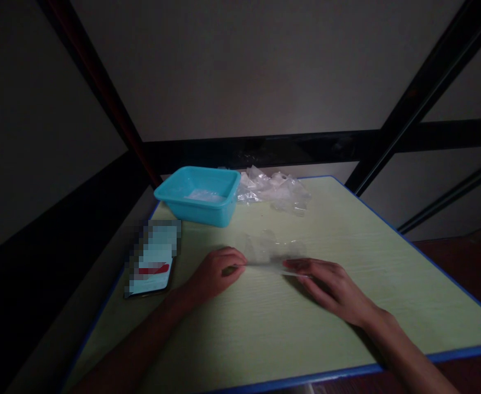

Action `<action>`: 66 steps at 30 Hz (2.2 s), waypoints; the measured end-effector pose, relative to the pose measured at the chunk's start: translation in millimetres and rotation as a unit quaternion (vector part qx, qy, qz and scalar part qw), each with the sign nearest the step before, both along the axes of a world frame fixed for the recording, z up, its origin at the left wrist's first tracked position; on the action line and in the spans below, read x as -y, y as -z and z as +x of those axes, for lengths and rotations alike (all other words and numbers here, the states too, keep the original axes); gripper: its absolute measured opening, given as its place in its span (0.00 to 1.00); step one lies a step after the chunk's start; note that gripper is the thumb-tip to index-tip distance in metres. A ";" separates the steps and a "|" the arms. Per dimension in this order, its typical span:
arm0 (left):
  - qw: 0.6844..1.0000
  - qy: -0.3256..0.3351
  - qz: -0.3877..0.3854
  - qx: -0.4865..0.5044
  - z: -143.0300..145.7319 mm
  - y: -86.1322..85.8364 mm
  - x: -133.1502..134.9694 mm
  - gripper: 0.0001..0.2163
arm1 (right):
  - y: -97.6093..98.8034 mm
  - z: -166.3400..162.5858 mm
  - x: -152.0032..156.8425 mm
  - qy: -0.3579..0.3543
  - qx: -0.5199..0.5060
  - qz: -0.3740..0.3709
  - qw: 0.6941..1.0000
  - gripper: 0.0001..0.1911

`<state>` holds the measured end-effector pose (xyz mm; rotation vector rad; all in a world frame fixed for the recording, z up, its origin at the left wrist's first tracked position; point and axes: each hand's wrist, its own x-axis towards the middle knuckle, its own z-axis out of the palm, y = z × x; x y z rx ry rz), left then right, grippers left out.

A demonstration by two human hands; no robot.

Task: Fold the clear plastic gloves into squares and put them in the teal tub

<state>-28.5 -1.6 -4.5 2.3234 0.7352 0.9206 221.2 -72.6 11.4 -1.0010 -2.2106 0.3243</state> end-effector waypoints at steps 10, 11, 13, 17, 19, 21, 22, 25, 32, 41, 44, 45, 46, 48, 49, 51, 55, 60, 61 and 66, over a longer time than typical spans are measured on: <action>0.987 -0.050 -0.149 0.035 -6.2 -50.3 13.9 0.06 | -29.7 -6.8 19.3 0.055 -0.111 0.001 0.992 0.06; 0.984 -0.056 -0.162 0.045 -7.8 -56.9 16.0 0.06 | -35.7 -8.0 22.3 0.055 -0.121 -0.003 0.991 0.06; 0.977 -0.063 -0.189 0.072 -11.1 -69.6 20.6 0.05 | -48.9 -10.5 27.5 0.053 -0.146 -0.012 0.988 0.06; 0.950 -0.030 -0.286 0.122 -14.5 -89.9 29.8 0.05 | -72.2 -16.6 30.0 0.049 -0.224 -0.061 0.972 0.09; 0.932 -0.023 -0.329 0.149 -13.7 -96.1 32.9 0.06 | -77.8 -19.6 26.5 0.042 -0.277 -0.125 0.952 0.11; 0.915 -0.040 -0.362 0.174 -11.2 -98.3 34.5 0.07 | -77.8 -22.0 20.9 0.034 -0.327 -0.200 0.923 0.12; 0.907 -0.052 -0.377 0.182 -9.6 -97.6 34.7 0.08 | -75.7 -22.8 17.7 0.034 -0.344 -0.238 0.908 0.13; 0.882 -0.084 -0.419 0.196 -4.4 -87.6 32.5 0.10 | -62.2 -23.8 7.0 0.049 -0.372 -0.330 0.866 0.15; 0.827 -0.125 -0.519 0.174 5.4 -37.2 8.9 0.12 | -15.9 -22.5 -18.8 0.064 -0.402 -0.444 0.798 0.16; 0.846 -0.207 -0.472 0.138 15.7 -21.1 -15.1 0.10 | 7.9 -18.6 -47.8 0.054 -0.370 -0.405 0.834 0.16; 0.853 -0.210 -0.458 0.133 15.1 -19.1 -16.8 0.10 | 8.3 -16.6 -50.2 0.046 -0.362 -0.402 0.839 0.16; 0.855 -0.210 -0.455 0.135 14.7 -17.9 -17.3 0.10 | 8.6 -16.1 -50.7 0.043 -0.359 -0.405 0.840 0.16; 0.856 -0.210 -0.452 0.138 14.3 -16.5 -17.7 0.10 | 9.1 -15.6 -51.1 0.040 -0.353 -0.409 0.840 0.17; 0.858 -0.214 -0.444 0.145 14.0 -14.0 -18.3 0.09 | 10.3 -14.9 -51.9 0.031 -0.339 -0.412 0.845 0.18; 0.859 -0.217 -0.440 0.147 14.1 -12.9 -18.4 0.09 | 10.8 -14.4 -52.3 0.026 -0.331 -0.412 0.849 0.19; 0.862 -0.223 -0.429 0.150 14.7 -11.1 -18.3 0.08 | 10.7 -12.8 -52.5 0.023 -0.313 -0.408 0.857 0.19; 0.871 -0.229 -0.406 0.156 16.0 -9.4 -17.5 0.07 | 5.0 -5.7 -46.0 0.071 -0.286 -0.353 0.888 0.17; 0.877 -0.221 -0.396 0.157 16.2 -8.3 -17.4 0.07 | -3.1 3.3 -22.0 0.137 -0.238 -0.294 0.916 0.22; 0.877 -0.219 -0.397 0.157 16.3 -7.8 -17.6 0.07 | -3.6 3.5 -16.7 0.138 -0.222 -0.293 0.920 0.24; 0.875 -0.210 -0.404 0.162 16.7 -5.5 -18.6 0.07 | -3.1 -5.1 -1.3 0.128 -0.193 -0.295 0.927 0.24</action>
